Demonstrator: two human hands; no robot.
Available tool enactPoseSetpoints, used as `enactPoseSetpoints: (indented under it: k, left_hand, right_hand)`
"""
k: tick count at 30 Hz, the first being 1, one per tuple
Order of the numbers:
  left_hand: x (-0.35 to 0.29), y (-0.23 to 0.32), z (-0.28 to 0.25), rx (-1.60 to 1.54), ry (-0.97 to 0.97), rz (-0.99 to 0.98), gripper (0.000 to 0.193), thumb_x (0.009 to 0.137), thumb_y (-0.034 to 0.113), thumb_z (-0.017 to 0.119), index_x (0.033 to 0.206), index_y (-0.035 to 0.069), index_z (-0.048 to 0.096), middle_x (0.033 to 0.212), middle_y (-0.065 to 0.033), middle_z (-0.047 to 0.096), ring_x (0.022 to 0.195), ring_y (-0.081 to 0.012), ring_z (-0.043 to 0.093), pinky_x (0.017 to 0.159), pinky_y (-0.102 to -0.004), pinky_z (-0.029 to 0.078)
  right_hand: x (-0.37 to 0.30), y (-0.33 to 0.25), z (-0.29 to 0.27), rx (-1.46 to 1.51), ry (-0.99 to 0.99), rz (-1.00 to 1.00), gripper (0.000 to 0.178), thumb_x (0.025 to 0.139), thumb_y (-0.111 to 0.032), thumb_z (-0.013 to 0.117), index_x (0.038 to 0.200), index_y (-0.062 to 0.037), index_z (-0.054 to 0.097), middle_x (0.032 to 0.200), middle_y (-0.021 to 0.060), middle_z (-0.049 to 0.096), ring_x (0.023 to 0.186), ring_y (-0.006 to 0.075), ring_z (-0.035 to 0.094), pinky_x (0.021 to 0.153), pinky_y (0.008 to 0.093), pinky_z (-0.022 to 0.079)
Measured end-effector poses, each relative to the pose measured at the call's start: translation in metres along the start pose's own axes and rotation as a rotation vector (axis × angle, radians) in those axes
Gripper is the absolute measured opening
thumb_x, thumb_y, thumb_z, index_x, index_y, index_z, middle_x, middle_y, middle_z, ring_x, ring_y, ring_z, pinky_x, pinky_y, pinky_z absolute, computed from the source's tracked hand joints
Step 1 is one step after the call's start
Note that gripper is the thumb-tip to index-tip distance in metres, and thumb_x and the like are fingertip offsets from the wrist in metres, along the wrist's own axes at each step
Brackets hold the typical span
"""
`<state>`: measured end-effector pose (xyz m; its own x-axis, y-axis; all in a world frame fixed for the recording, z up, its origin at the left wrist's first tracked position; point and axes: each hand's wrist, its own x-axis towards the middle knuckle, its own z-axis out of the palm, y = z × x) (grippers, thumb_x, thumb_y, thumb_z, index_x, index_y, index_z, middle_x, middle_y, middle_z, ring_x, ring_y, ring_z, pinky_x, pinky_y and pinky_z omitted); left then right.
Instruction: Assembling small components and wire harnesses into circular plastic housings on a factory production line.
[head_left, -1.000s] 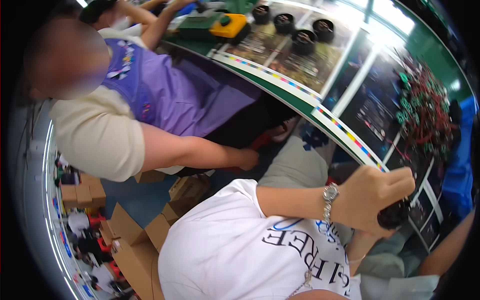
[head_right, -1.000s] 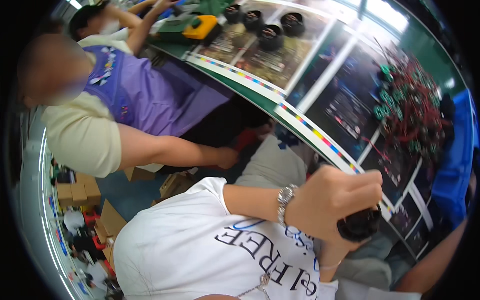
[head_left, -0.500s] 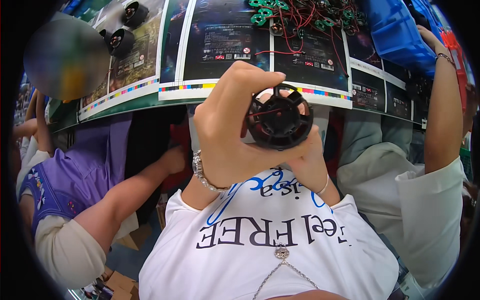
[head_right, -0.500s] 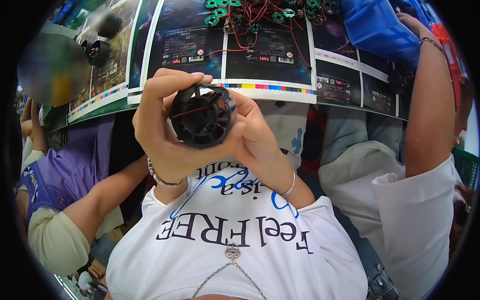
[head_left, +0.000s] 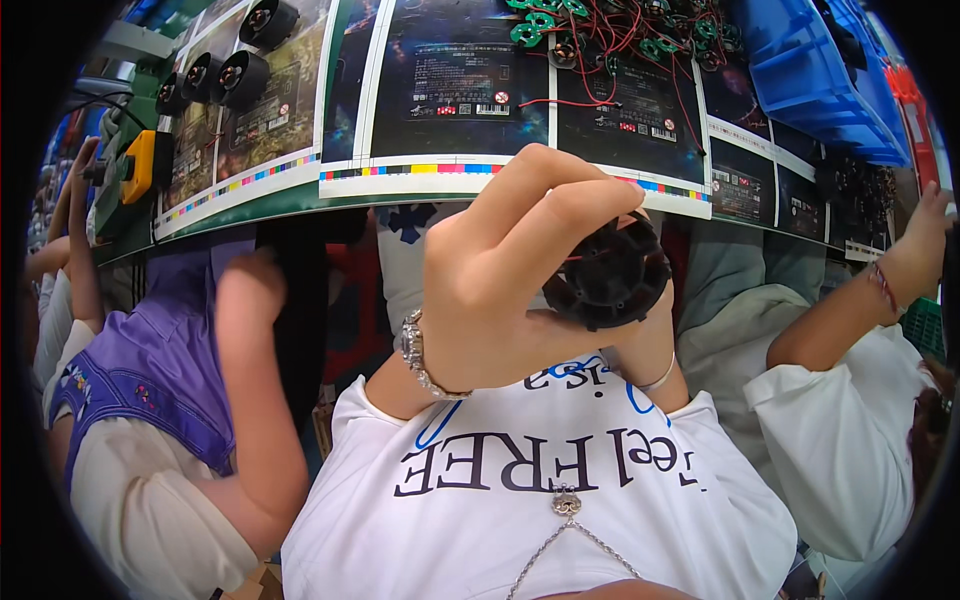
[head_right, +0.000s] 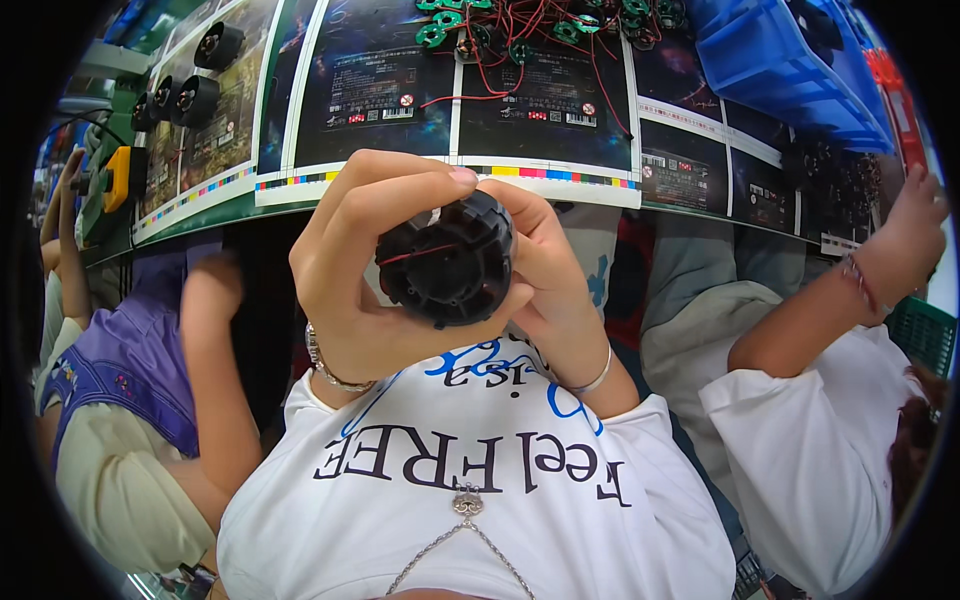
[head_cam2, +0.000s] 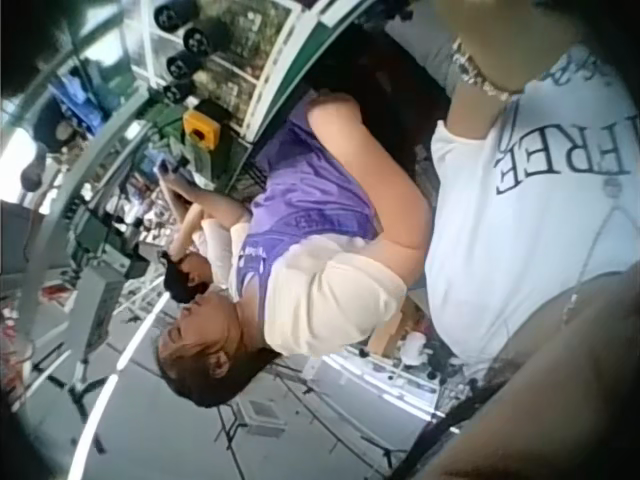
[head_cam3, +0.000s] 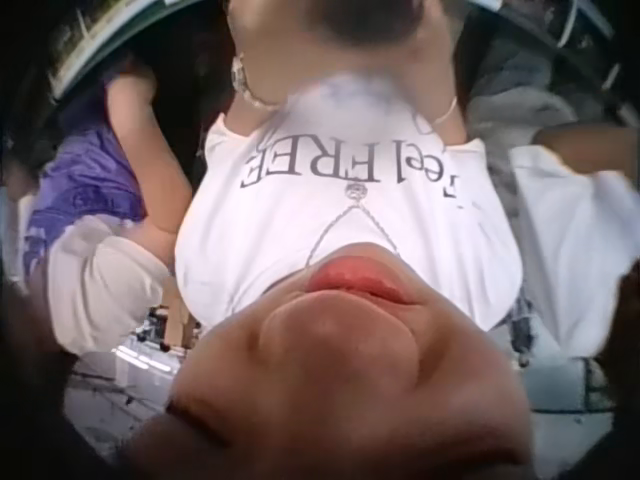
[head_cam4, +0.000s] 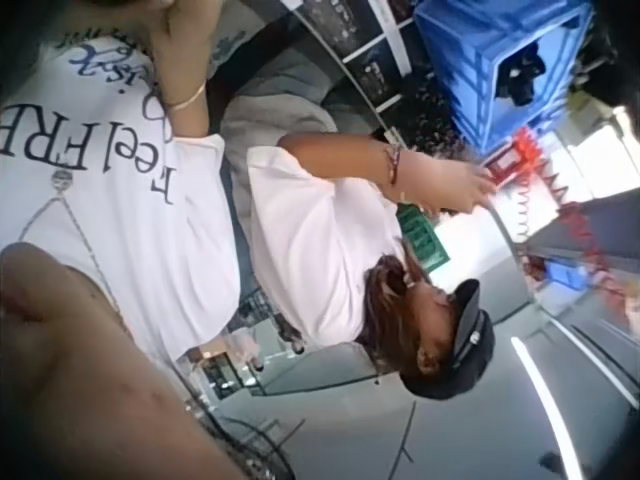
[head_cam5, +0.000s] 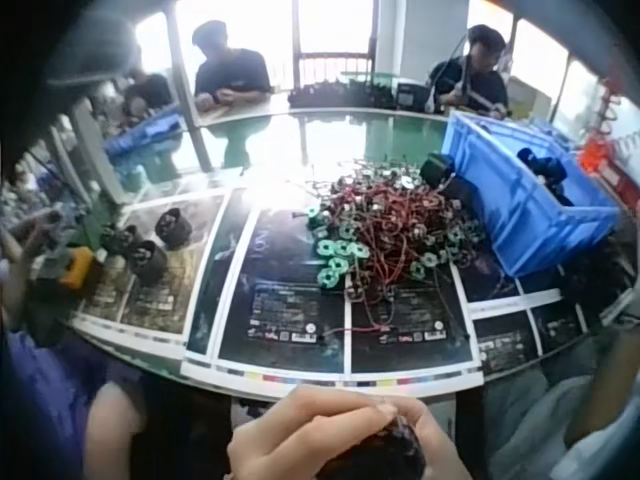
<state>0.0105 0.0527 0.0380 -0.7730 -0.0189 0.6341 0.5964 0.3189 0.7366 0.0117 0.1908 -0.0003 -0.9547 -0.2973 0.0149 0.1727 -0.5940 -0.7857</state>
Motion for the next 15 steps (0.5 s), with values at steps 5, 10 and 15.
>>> enactPoseSetpoints:
  k: [5, 10, 15]
  left_hand:
    - [-0.002, 0.002, 0.000, -0.003, 0.060, -0.020, 0.050, 0.053, 0.000, 0.080, 0.101, 0.007, 0.068, 0.096, -0.0047, 0.063, 0.067, -0.0154, 0.057, 0.057, -0.0239, 0.047]
    - [-0.005, -0.006, -0.002, -0.052, -0.038, -0.037, 0.049, 0.053, 0.001, 0.079, 0.100, 0.008, 0.068, 0.098, -0.0039, 0.063, 0.066, -0.0145, 0.057, 0.056, -0.0242, 0.048]
    - [-0.003, -0.006, -0.012, -0.060, -0.099, -0.045, 0.059, 0.052, -0.001, 0.083, 0.108, 0.006, 0.069, 0.104, -0.0100, 0.068, 0.070, -0.0141, 0.058, 0.060, -0.0234, 0.049]
  right_hand:
    - [0.004, 0.005, -0.006, 0.107, 0.059, 0.170, 0.027, 0.085, -0.003, 0.063, 0.112, -0.0009, 0.064, 0.101, 0.0096, 0.067, 0.084, 0.0111, 0.063, 0.071, 0.0197, 0.051]
    - [0.008, 0.002, -0.010, 0.217, 0.071, 0.327, 0.026, 0.085, -0.005, 0.064, 0.111, -0.0006, 0.064, 0.101, 0.0099, 0.067, 0.084, 0.0111, 0.062, 0.071, 0.0210, 0.051]
    - [0.015, -0.010, -0.013, -0.223, 0.025, -0.078, 0.028, 0.078, 0.002, 0.067, 0.106, -0.0008, 0.066, 0.099, 0.0087, 0.066, 0.080, 0.0149, 0.061, 0.067, 0.0241, 0.049]
